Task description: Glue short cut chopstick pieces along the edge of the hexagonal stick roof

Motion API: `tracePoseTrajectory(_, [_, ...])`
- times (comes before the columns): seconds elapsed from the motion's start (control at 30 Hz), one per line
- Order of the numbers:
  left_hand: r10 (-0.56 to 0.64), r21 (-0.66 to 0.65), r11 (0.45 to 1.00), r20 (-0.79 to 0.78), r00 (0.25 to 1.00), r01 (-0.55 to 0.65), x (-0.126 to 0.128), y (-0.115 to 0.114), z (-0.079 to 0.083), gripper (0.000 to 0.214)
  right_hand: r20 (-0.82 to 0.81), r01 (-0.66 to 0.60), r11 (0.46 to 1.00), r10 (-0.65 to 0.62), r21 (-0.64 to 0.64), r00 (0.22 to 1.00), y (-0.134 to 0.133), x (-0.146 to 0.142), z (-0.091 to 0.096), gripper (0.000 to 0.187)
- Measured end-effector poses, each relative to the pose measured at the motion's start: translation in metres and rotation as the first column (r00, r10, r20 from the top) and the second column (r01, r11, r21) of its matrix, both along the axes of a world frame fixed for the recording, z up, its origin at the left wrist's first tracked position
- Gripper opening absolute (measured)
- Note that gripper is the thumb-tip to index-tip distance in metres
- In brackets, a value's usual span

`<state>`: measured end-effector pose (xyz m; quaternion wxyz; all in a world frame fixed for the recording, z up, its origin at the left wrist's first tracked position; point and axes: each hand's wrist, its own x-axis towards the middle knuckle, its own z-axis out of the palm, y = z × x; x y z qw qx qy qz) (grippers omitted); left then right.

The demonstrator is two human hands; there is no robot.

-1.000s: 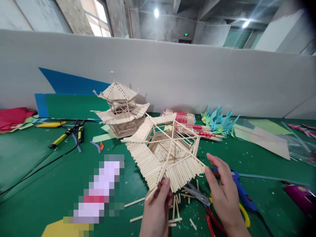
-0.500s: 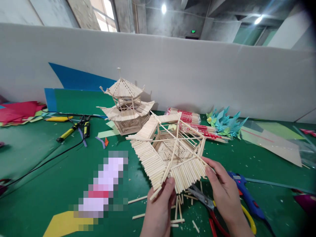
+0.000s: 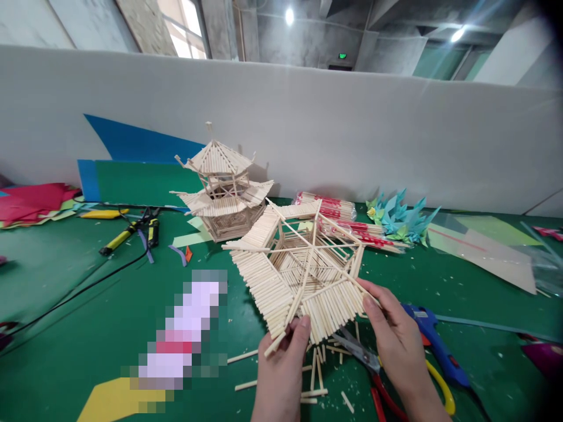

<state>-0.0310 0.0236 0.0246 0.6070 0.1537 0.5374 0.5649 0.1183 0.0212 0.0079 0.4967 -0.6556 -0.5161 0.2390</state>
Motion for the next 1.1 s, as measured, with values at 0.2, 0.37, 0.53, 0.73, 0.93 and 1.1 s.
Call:
tracePoseTrajectory(0.2, [-0.024,-0.014,1.000,0.068,0.997,0.025,-0.006,-0.009,-0.012,0.019,0.020,-0.009,1.000,0.009,0.003,1.000,0.001,-0.001,0.001,0.028])
tracePoseTrajectory(0.37, [-0.051,0.038,0.998,0.054,0.997,0.049,-0.008,-0.011,-0.018,0.023,0.035,-0.012,1.000,0.011,0.014,0.999,0.001,0.000,-0.002,0.028])
tracePoseTrajectory(0.53, [-0.031,0.026,0.999,0.083,0.996,0.029,-0.005,-0.009,-0.013,0.022,0.024,-0.005,1.000,0.005,-0.005,1.000,0.000,0.000,0.000,0.027])
tracePoseTrajectory(0.73, [-0.025,0.058,0.998,0.062,0.998,0.022,-0.006,-0.008,-0.013,0.018,0.028,0.000,1.000,0.000,0.005,1.000,0.002,0.000,0.000,0.027])
tracePoseTrajectory(0.93, [-0.028,0.040,0.999,0.038,0.999,0.026,-0.004,-0.007,-0.010,0.017,0.045,-0.004,0.999,0.003,0.036,0.999,0.001,0.002,-0.001,0.027])
tracePoseTrajectory(1.1, [-0.150,0.063,0.986,-0.054,0.987,0.153,-0.014,-0.017,-0.011,0.017,0.011,0.099,0.990,-0.101,0.100,0.995,-0.005,0.003,0.000,0.039])
